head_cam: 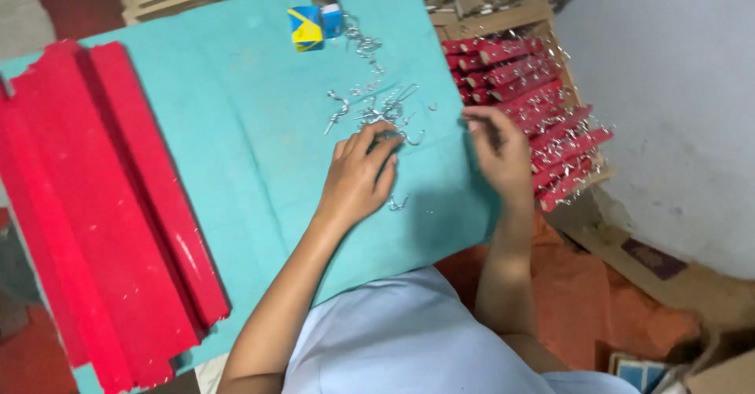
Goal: The person inserts metal hooks into pre-drilled holes along red painted wooden planks. They pick up hooks from a pile on the table, align them with the holes, and push them through until secured. Completed planks are placed into a nearby cardboard box.
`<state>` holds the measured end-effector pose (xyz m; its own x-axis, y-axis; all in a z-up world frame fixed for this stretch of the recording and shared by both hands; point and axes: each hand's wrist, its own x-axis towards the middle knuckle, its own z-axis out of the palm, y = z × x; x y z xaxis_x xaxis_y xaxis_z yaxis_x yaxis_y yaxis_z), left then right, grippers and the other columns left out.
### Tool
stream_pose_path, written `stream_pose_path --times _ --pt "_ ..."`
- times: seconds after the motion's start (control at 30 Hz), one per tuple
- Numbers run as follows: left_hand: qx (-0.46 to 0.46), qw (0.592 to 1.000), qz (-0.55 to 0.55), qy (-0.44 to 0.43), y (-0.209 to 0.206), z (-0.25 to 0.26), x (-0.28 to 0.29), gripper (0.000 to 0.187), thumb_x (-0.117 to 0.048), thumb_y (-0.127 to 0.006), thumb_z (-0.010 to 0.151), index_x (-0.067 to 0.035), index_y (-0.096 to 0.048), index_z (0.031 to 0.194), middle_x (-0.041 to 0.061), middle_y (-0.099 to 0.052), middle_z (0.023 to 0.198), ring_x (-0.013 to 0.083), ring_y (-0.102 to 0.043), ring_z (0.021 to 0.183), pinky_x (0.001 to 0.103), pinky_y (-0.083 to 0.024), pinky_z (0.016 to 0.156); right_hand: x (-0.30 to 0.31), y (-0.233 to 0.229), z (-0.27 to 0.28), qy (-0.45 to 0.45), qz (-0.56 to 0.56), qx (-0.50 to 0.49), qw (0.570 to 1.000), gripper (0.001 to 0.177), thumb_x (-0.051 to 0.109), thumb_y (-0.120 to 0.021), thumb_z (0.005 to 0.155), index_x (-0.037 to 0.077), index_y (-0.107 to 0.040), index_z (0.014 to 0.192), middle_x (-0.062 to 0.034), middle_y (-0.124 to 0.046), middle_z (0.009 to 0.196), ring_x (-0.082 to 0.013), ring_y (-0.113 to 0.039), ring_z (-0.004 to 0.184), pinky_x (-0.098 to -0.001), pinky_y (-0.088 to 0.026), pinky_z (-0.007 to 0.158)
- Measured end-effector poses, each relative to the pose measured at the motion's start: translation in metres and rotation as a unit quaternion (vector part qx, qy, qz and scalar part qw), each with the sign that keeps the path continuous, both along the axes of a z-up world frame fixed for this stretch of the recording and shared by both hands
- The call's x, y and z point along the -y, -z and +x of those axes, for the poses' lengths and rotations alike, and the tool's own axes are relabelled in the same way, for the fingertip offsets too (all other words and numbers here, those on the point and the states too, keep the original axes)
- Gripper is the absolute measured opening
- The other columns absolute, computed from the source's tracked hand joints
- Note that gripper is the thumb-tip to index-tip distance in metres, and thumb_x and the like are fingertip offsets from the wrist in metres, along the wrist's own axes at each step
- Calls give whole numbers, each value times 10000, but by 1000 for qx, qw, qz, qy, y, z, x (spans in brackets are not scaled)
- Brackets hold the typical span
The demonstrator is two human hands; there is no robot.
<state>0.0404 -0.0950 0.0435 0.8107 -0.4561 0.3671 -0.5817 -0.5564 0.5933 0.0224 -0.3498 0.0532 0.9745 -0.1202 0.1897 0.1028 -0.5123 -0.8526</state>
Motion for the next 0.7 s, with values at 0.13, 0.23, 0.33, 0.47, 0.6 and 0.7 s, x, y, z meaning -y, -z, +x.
stream_pose_path --times 0.13,0.23,0.33,0.47,0.6,0.7 --pt "1 990 2 -141 -17 -19 -66 294 -127 -606 940 -100 -669 1226 80 -549 1310 315 -565 1196 430 -423 949 -114 -15 10 -146 34 17 989 222 19 -630 993 101 -743 1165 -79 -748 1058 -231 -729 1029 -370 -576 930" --pt "59 956 31 -287 -24 -34 -113 314 -127 -638 928 -80 -671 1237 106 -527 1329 330 -503 1262 476 -370 1021 -179 -9 10 -317 54 -5 947 227 19 -639 969 70 -720 1175 -152 -734 1072 -345 -726 1010 -459 -573 928" --pt "98 898 127 -410 -32 -61 -155 358 -140 -679 909 -67 -662 1260 137 -490 1382 355 -409 1366 511 -278 1071 -226 -4 5 -425 86 -62 899 240 30 -614 985 73 -690 1208 -139 -726 1109 -302 -732 1027 -433 -582 942" --pt "26 835 138 -532 -51 -96 -204 544 -161 -729 917 -35 -542 1412 213 -333 1509 442 -224 1429 651 -145 1062 -274 -3 10 -478 35 -80 874 348 49 -593 984 60 -583 1332 -194 -640 1256 -372 -705 1075 -479 -580 938" --pt "-126 764 62 -630 -56 -113 -256 749 -464 -585 1011 -41 -334 1577 234 -87 1598 481 60 1439 776 -72 1085 -322 11 11 -511 -36 69 856 499 150 -585 1036 137 -411 1503 -164 -420 1528 -345 -421 1464 -462 -349 1198" --pt "-329 700 43 -633 -47 -106 -288 909 -612 -400 992 -107 -30 1651 222 149 1634 389 301 1371 754 12 1141 -362 12 6 -491 -112 178 845 612 314 -683 1043 274 -392 1580 -128 -249 1723 -400 -324 1595 -501 -264 1364"
